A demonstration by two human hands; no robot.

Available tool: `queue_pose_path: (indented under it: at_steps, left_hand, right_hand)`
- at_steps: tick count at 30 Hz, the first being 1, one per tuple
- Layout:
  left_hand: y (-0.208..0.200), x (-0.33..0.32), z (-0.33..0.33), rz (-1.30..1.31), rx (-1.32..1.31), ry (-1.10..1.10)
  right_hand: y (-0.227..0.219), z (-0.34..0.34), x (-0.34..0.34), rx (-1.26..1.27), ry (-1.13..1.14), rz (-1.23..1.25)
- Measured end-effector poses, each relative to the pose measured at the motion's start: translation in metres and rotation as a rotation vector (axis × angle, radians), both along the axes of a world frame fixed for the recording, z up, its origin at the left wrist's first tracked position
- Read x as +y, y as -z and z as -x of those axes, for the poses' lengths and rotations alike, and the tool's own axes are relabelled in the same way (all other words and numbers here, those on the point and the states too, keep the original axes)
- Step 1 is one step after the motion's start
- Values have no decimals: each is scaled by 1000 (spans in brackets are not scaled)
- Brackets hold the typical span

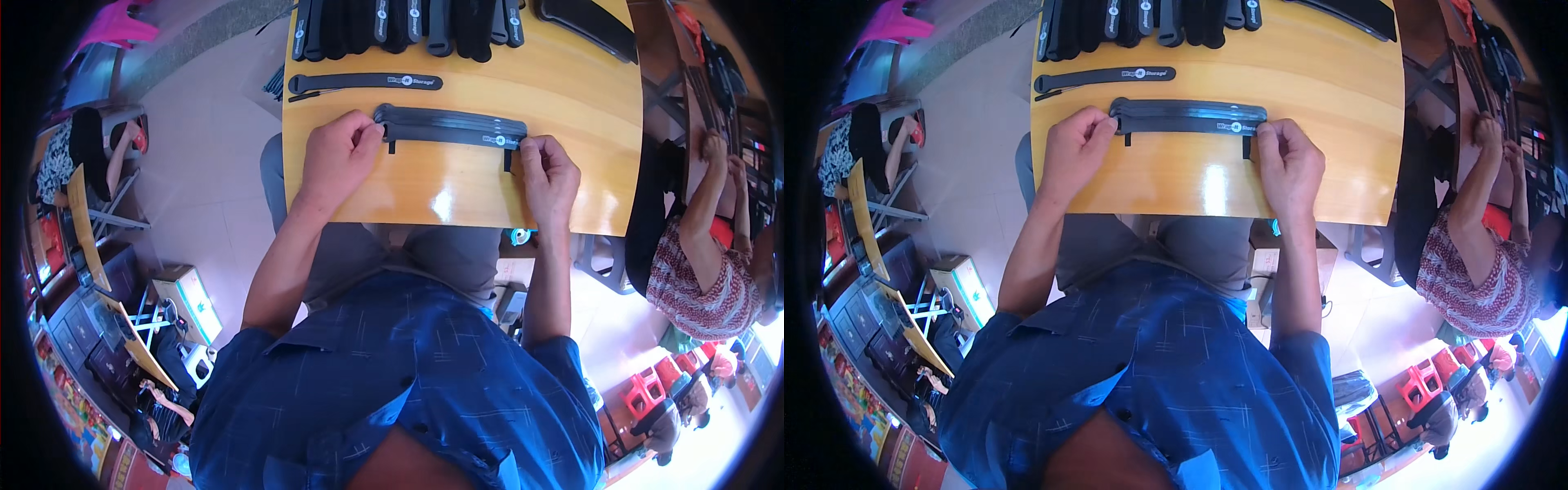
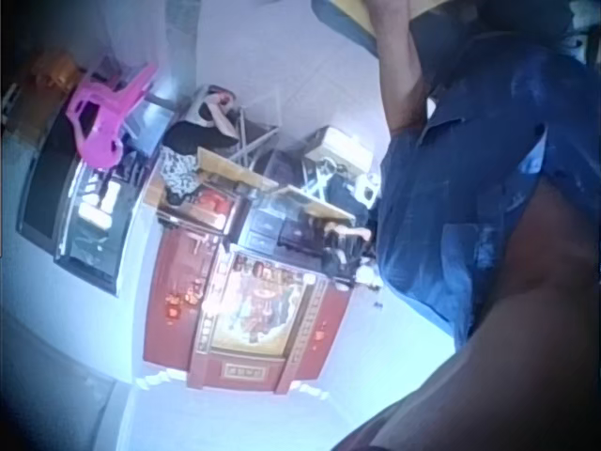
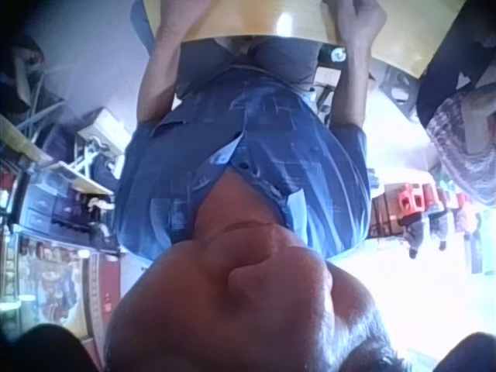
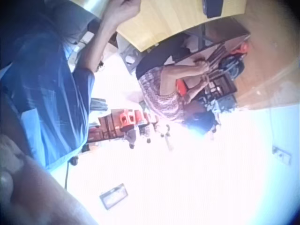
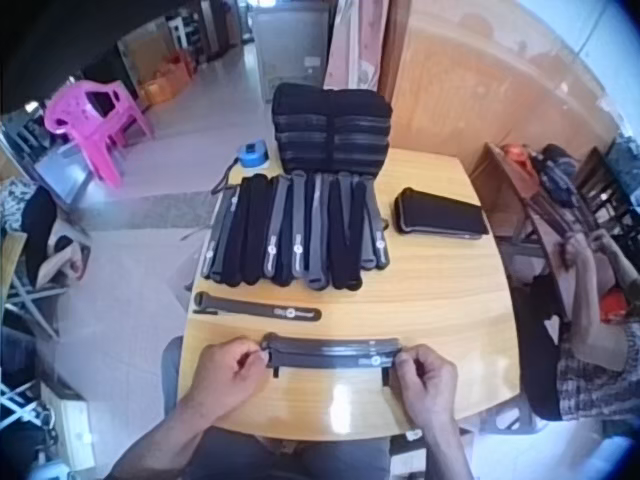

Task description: Assembling and inspecting black fabric straps with buckles and metal hardware at a workbench.

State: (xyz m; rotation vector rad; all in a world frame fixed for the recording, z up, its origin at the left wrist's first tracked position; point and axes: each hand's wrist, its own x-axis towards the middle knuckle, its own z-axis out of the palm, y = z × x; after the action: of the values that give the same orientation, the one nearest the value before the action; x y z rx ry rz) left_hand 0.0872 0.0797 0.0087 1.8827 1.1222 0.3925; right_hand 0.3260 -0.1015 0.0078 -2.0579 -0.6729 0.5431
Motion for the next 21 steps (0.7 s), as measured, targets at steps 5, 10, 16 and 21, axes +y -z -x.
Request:
queue_pose_path:
  at_steps: [5,10,16,21]
  left_hand:
    - [-1,1,0,-6,-34,-2]
    - [-6,-1,-5,45,32,0]
    - [-9,-1,-4,9,36,-8]
    - [-7,1,-5,-22,40,-5]
  right_hand:
    - [4,-1,2,-14,-13,-39]
    - [4,-1,-1,23,13,5]
    - [1,2,4,32,12,2]
    - [1,2,4,23,12,41]
